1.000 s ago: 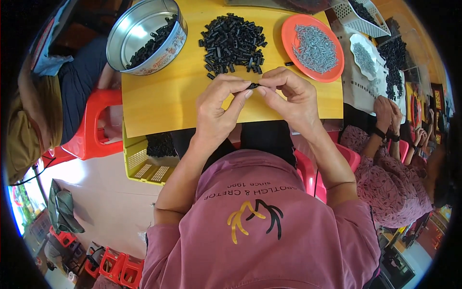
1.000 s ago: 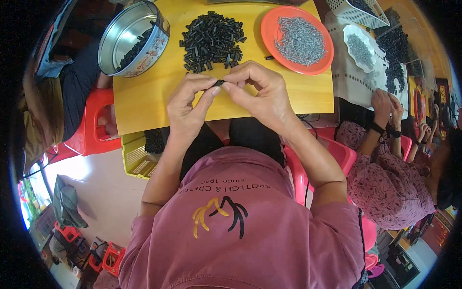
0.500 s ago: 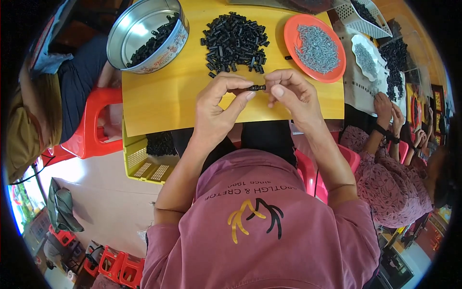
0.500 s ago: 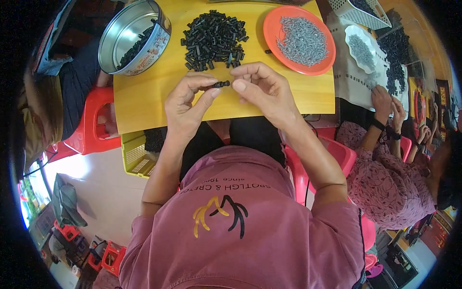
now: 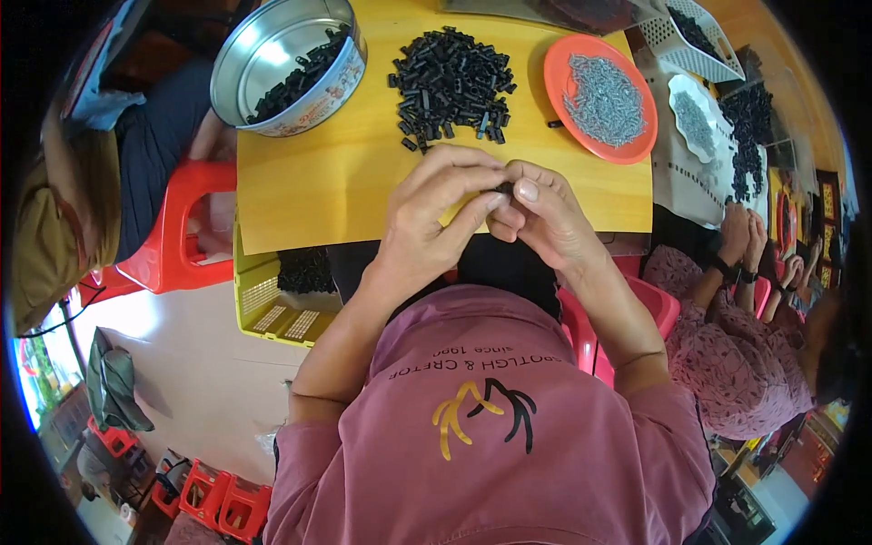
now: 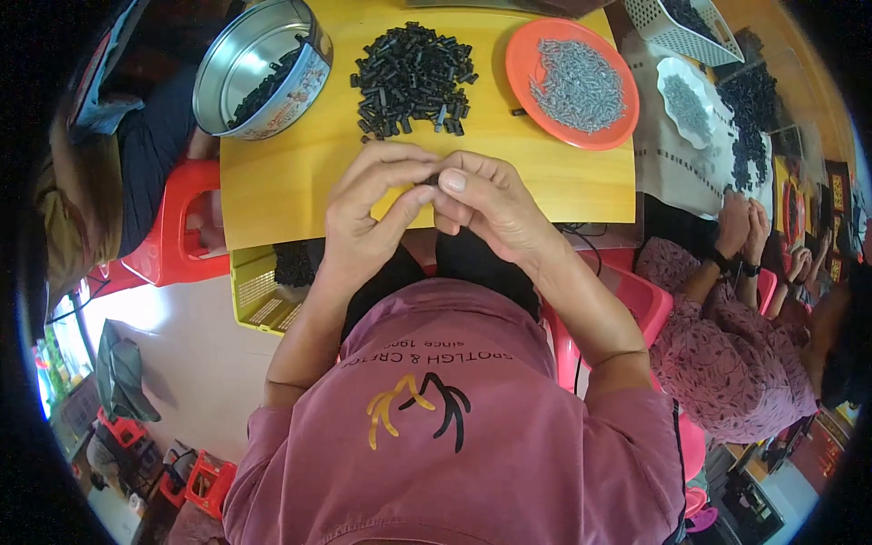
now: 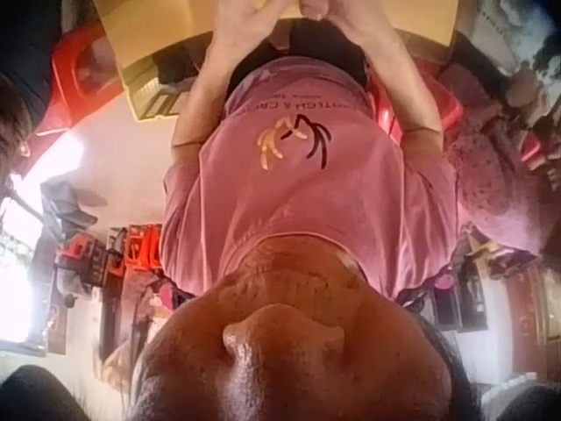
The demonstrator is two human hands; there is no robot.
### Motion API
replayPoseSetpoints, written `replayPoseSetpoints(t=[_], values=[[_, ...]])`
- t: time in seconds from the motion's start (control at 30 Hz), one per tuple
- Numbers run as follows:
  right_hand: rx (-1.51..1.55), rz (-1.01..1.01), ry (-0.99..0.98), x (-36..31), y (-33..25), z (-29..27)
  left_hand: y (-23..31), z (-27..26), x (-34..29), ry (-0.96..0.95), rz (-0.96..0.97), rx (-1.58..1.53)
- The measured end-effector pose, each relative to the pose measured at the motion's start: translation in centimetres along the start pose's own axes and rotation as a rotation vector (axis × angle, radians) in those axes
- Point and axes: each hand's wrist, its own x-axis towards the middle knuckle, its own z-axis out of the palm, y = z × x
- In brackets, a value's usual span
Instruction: Assembling small black plastic tubes with grey inserts by hand.
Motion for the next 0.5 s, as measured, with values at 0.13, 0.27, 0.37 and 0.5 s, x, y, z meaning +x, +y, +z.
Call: replayPoseSetpoints(t=[0.13, 0.27, 0.37, 0.5], values=[[0.177, 0.050, -0.021, 0.2, 0.6, 0.6, 0.3, 0.3, -0.6, 0.050, -0.023, -0.037], [0.253, 0.098, -0.044, 0.5, 1.3, 0.9, 0.3, -0.1, -1.4, 0.088, -0.047, -0.089], [0.257, 0.144, -0.036, 0.6, 1.4, 1.6, 0.3, -0.7, -2.0, 0.082, -0.068, -0.084], [0.219, 0.242, -0.035, 1.1, 2.0, 2.4, 0.0, -1.7, -3.3, 0.091, -0.109, -0.079]])
